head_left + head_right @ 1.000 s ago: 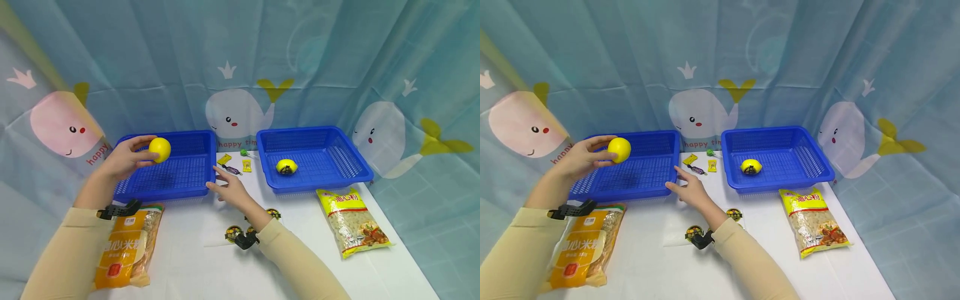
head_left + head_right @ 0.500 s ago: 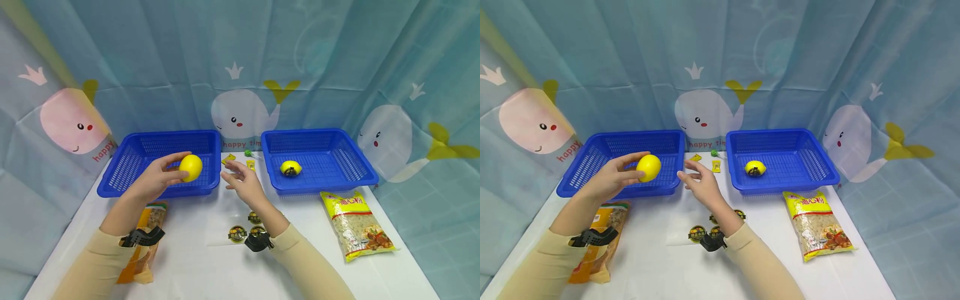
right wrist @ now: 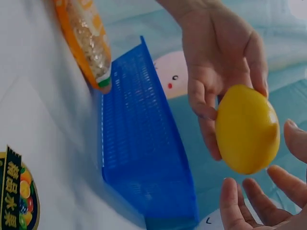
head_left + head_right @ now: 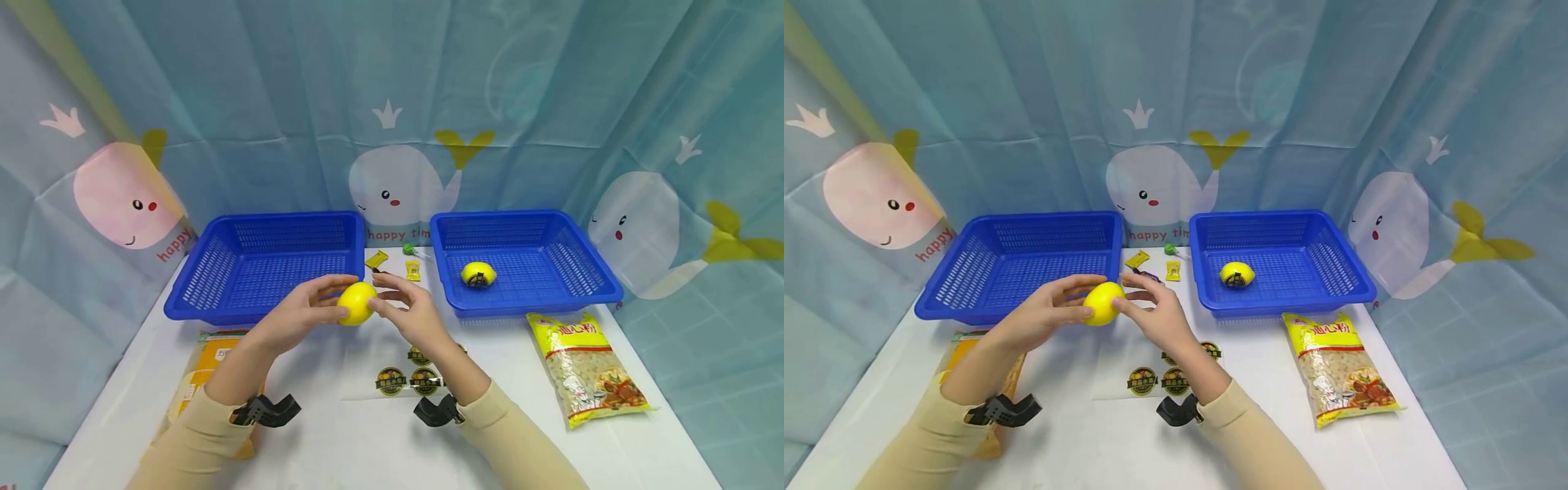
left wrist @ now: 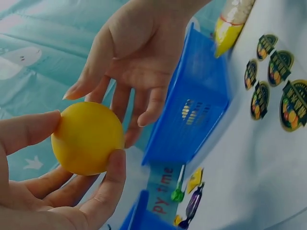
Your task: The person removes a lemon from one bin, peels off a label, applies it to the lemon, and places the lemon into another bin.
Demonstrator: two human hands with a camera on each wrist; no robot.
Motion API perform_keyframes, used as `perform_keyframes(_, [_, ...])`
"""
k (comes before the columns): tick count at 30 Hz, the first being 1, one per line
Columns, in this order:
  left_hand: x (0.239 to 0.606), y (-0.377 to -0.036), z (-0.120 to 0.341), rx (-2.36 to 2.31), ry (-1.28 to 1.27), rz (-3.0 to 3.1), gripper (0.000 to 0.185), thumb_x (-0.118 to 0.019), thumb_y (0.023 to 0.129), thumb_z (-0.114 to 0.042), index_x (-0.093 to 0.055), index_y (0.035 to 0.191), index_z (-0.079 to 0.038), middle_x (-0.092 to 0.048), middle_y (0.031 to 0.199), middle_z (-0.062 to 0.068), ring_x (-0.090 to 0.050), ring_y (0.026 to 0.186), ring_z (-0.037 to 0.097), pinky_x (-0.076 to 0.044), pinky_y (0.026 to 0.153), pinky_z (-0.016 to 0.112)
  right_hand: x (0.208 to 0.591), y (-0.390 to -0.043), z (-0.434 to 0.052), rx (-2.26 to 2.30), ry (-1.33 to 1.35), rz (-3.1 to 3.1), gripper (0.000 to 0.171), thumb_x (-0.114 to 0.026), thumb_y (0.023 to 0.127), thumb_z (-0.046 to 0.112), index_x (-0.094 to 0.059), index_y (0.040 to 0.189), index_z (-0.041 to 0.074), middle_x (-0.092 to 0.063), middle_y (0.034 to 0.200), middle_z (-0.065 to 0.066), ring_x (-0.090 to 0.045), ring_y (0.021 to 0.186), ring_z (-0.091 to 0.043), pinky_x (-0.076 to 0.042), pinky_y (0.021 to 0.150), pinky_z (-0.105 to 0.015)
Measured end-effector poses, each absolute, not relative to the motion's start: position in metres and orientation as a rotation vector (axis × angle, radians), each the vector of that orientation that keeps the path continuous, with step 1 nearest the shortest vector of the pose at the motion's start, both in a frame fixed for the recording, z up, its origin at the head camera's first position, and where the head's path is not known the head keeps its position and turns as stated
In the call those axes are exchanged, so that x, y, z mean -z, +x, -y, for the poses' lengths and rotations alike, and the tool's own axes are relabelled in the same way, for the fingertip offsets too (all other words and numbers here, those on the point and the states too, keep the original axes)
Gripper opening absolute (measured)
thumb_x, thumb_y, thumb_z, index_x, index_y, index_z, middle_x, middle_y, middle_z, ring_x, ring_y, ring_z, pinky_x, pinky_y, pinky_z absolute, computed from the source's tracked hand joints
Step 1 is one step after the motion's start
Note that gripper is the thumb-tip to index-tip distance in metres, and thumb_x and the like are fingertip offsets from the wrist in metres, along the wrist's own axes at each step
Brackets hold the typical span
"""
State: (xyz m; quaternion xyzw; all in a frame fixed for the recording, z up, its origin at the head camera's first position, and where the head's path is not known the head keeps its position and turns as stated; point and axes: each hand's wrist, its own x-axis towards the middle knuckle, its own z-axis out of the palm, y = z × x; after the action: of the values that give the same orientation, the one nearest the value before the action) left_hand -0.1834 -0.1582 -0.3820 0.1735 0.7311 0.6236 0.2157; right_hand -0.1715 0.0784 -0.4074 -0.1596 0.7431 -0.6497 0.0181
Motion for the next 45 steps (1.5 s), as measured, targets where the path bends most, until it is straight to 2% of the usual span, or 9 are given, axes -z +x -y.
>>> perform_keyframes(5, [0.386, -0.178, 0.140, -1.742, 0.487, -2.016, 0.059, -0.073, 0.093, -0.020, -0.049, 0.146, -0.013, -0.046, 0.151, 0.009, -0.054, 0.132, 0.034, -0.053, 0.103, 0.038, 0.408, -0.165, -0.088, 1.976, -0.479, -2.354, 0.040, -0.074, 0.093, 0.029, -0.066, 0.132, 0.024, -0.062, 0.137, 0.007, -0.060, 0.117, -0.018, -0.058, 0.094, -0.032])
perform_keyframes(12, [0.398, -0.172, 0.116, -1.728, 0.464, -2.177, 0.070, -0.084, 0.084, -0.017, -0.052, 0.146, -0.018, -0.039, 0.151, 0.009, -0.044, 0.138, 0.039, -0.052, 0.103, 0.045, 0.411, -0.157, -0.098, 1.970, -0.423, -2.424, 0.047, -0.078, 0.090, 0.026, -0.065, 0.134, 0.018, -0.060, 0.138, -0.004, -0.062, 0.114, -0.026, -0.058, 0.094, -0.036])
perform_keyframes(20, [0.416, -0.163, 0.095, -1.815, 0.431, -2.255, 0.059, -0.077, 0.091, -0.019, -0.052, 0.144, -0.017, -0.048, 0.150, 0.004, -0.049, 0.136, 0.029, -0.053, 0.104, 0.039, 0.422, -0.151, -0.115, 1.966, -0.356, -2.499, 0.048, -0.081, 0.088, 0.028, -0.066, 0.132, 0.020, -0.059, 0.133, -0.004, -0.063, 0.113, -0.026, -0.059, 0.089, -0.030])
perform_keyframes(27, [0.444, -0.159, 0.081, -1.843, 0.382, -2.261, 0.054, -0.074, 0.094, -0.021, -0.054, 0.144, -0.015, -0.053, 0.147, 0.000, -0.051, 0.135, 0.026, -0.051, 0.106, 0.040, 0.439, -0.148, -0.129, 1.908, -0.314, -2.466, 0.056, -0.081, 0.087, 0.026, -0.061, 0.139, 0.017, -0.055, 0.144, -0.009, -0.060, 0.123, -0.034, -0.061, 0.087, -0.034])
perform_keyframes(31, [0.461, -0.163, 0.076, -1.830, 0.375, -2.315, 0.054, -0.075, 0.092, -0.019, -0.056, 0.142, -0.014, -0.056, 0.145, 0.003, -0.054, 0.132, 0.028, -0.053, 0.103, 0.043, 0.451, -0.151, -0.131, 1.869, -0.254, -2.488, 0.055, -0.082, 0.086, 0.025, -0.062, 0.137, 0.016, -0.055, 0.145, -0.009, -0.060, 0.124, -0.036, -0.061, 0.087, -0.037])
perform_keyframes(35, [0.481, -0.172, 0.070, -1.775, 0.371, -2.388, 0.054, -0.074, 0.093, -0.020, -0.056, 0.143, -0.012, -0.056, 0.145, 0.007, -0.055, 0.131, 0.029, -0.050, 0.107, 0.046, 0.466, -0.160, -0.131, 1.788, -0.215, -2.581, 0.054, -0.082, 0.086, 0.021, -0.063, 0.135, 0.012, -0.058, 0.142, -0.011, -0.063, 0.120, -0.035, -0.060, 0.091, -0.042])
perform_keyframes(38, [0.494, -0.183, 0.067, -1.716, 0.359, -2.427, 0.054, -0.073, 0.094, -0.019, -0.055, 0.144, -0.012, -0.056, 0.145, 0.009, -0.055, 0.132, 0.029, -0.047, 0.110, 0.045, 0.477, -0.170, -0.130, 1.714, -0.149, -2.643, 0.054, -0.083, 0.085, 0.020, -0.064, 0.135, 0.011, -0.060, 0.140, -0.011, -0.064, 0.118, -0.033, -0.058, 0.095, -0.044])
perform_keyframes(45, [0.507, -0.203, 0.064, -1.711, 0.314, -2.443, 0.057, -0.076, 0.089, -0.007, -0.056, 0.142, -0.007, -0.054, 0.145, 0.016, -0.054, 0.132, 0.033, -0.051, 0.105, 0.037, 0.489, -0.188, -0.126, 1.618, -0.051, -2.670, 0.054, -0.084, 0.084, 0.022, -0.064, 0.134, 0.016, -0.062, 0.138, -0.010, -0.065, 0.118, -0.029, -0.056, 0.098, -0.045])
